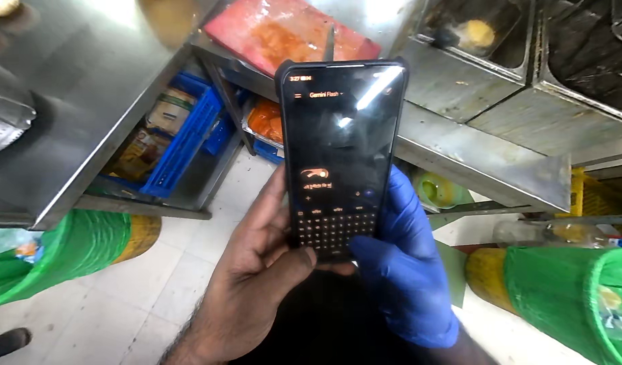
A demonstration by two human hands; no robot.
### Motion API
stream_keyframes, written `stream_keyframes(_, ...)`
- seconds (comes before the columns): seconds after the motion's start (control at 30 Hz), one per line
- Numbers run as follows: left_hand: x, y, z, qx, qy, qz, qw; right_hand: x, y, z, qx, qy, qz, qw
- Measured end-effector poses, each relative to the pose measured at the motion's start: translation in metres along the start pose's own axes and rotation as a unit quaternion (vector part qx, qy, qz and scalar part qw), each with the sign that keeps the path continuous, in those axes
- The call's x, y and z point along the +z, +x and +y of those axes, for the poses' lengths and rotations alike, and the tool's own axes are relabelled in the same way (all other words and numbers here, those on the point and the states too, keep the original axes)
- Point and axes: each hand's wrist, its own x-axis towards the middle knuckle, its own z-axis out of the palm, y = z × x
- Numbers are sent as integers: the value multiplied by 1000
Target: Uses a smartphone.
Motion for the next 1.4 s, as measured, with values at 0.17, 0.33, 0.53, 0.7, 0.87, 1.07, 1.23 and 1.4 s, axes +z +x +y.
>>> stream_keyframes(0.17,0,-2,0,1,-6,-6,1000,-2,-1,0,1,9,-11,1000)
stream_keyframes(0.33,-1,-2,0,6,-13,-15,1000,-3,-3,0,-1,18,-22,1000)
stream_keyframes(0.53,1,0,-1,19,-16,-1,1000,-2,-2,0,-12,11,-27,999)
stream_keyframes(0.7,4,2,-1,25,-2,14,1000,-2,-2,0,-14,14,-29,999)
stream_keyframes(0.87,5,3,-1,26,18,19,999,-1,-2,0,-11,14,-28,999)
stream_keyframes(1.07,10,4,-1,32,39,45,998,0,-3,1,-18,17,-29,999)
stream_keyframes(1.23,12,5,-1,27,57,63,996,1,-5,1,-18,6,-32,999)
stream_keyframes(1.4,11,3,-2,30,45,48,997,0,-6,1,-16,7,-28,999)
